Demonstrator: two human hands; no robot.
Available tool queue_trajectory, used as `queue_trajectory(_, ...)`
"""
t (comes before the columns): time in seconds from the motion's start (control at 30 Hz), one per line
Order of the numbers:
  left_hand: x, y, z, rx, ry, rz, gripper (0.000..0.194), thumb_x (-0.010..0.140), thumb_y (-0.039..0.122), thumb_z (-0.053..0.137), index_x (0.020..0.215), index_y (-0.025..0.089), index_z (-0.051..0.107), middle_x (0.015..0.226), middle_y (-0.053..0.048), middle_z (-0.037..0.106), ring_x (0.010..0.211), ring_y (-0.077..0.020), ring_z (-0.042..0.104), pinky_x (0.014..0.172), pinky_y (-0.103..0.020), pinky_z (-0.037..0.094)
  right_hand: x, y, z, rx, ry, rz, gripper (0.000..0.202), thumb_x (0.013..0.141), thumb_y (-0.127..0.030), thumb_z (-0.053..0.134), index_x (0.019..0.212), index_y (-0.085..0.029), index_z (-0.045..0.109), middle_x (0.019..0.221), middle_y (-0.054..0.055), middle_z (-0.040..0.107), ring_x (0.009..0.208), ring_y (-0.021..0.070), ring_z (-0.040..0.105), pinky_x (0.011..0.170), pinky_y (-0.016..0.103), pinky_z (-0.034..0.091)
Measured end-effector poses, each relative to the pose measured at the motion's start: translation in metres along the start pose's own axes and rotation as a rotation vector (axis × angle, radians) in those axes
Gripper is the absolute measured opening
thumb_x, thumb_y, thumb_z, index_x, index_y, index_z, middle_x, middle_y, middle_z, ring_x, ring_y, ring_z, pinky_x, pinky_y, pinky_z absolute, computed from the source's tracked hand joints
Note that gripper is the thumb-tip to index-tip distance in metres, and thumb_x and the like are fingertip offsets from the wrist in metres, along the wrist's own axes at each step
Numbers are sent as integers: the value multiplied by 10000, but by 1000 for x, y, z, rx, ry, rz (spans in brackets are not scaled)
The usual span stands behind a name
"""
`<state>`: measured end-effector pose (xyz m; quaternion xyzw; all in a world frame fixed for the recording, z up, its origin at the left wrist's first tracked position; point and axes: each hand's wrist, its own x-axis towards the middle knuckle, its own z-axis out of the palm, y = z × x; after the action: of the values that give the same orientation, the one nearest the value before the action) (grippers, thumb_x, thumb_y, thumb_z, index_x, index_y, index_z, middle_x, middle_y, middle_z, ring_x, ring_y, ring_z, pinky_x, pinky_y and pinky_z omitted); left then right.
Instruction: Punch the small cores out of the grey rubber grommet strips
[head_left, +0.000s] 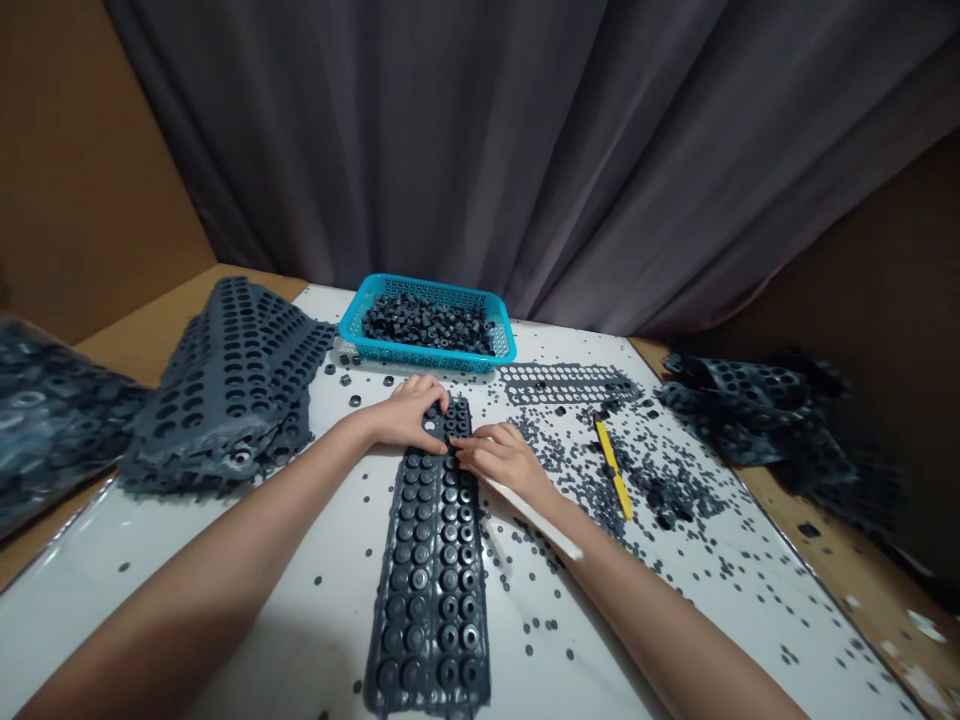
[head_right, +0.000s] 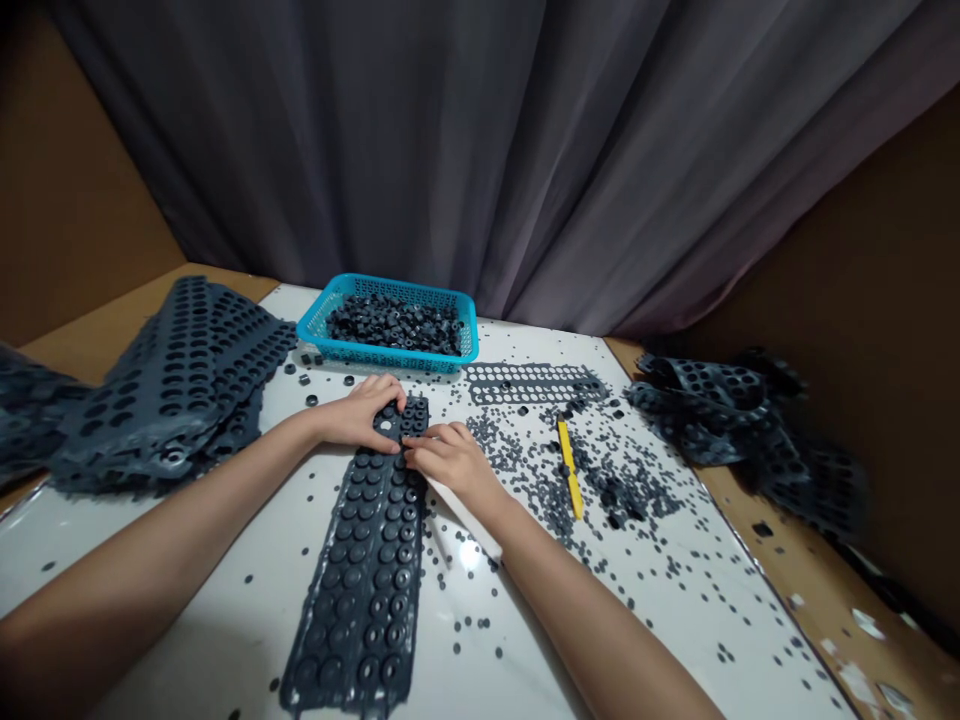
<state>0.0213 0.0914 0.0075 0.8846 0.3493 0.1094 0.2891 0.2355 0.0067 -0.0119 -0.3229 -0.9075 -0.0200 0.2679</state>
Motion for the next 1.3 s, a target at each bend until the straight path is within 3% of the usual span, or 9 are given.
queue_trajectory(0.43, 1, -2, 1, 19, 1, 13, 447, 632, 438, 745, 912, 239, 459, 1026, -25, 414, 1010, -280, 384, 861, -359, 336, -3, -3, 5, -157, 2, -2, 162, 958, -221, 464, 952, -226, 625, 1142, 30, 685, 925, 212, 551, 769, 366, 401)
queue_trajectory(0.53, 1, 1, 0, 14, 3, 9, 444, 624, 410, 753, 906, 235, 459, 1027, -27, 409, 1020, -283, 381, 864, -360, 335, -3, -1, 4, -123, 66, 113, 163, 953, -215, 462, 965, -204, 624, 1150, 73, 675, 921, 230, 556, 781, 382, 429)
queue_trajectory(0.7, -1, 3, -1, 4, 2, -6, 437, 624, 384, 756, 896, 234, 448, 1023, -28, 409, 1022, -286, 384, 865, -368, 342, 1, -5, -3, 170, 165, 328, 113, 932, -224, 494, 912, -213, 606, 1015, 87, 694, 906, 216, 611, 781, 358, 497)
queue_trajectory(0.9, -2, 1, -1, -9, 13, 2, 428, 648, 365, 744, 927, 242, 443, 1054, -25, 405, 1059, -274, 375, 900, -362, 332, 2, -13, -13, 557, 108, 261, 56, 908, -227, 545, 925, -219, 598, 1003, 94, 686, 957, 193, 622, 812, 338, 520)
queue_trajectory(1.13, -2, 2, -1, -6, 9, -8, 446, 620, 351, 754, 925, 236, 449, 1052, -28, 403, 1052, -284, 375, 881, -364, 340, 1, -9, -10, 516, 67, 223, 102, 920, -279, 526, 933, -221, 610, 1036, 96, 698, 957, 209, 595, 820, 373, 500)
queue_trajectory(1.3, -1, 1, 0, 0, 14, -2, 452, 613, 367, 759, 922, 239, 455, 1048, -24, 406, 1047, -282, 378, 887, -367, 334, 0, -7, -8, 293, 8, 161, 134, 927, -307, 526, 940, -221, 627, 1056, 65, 712, 947, 208, 577, 836, 372, 451)
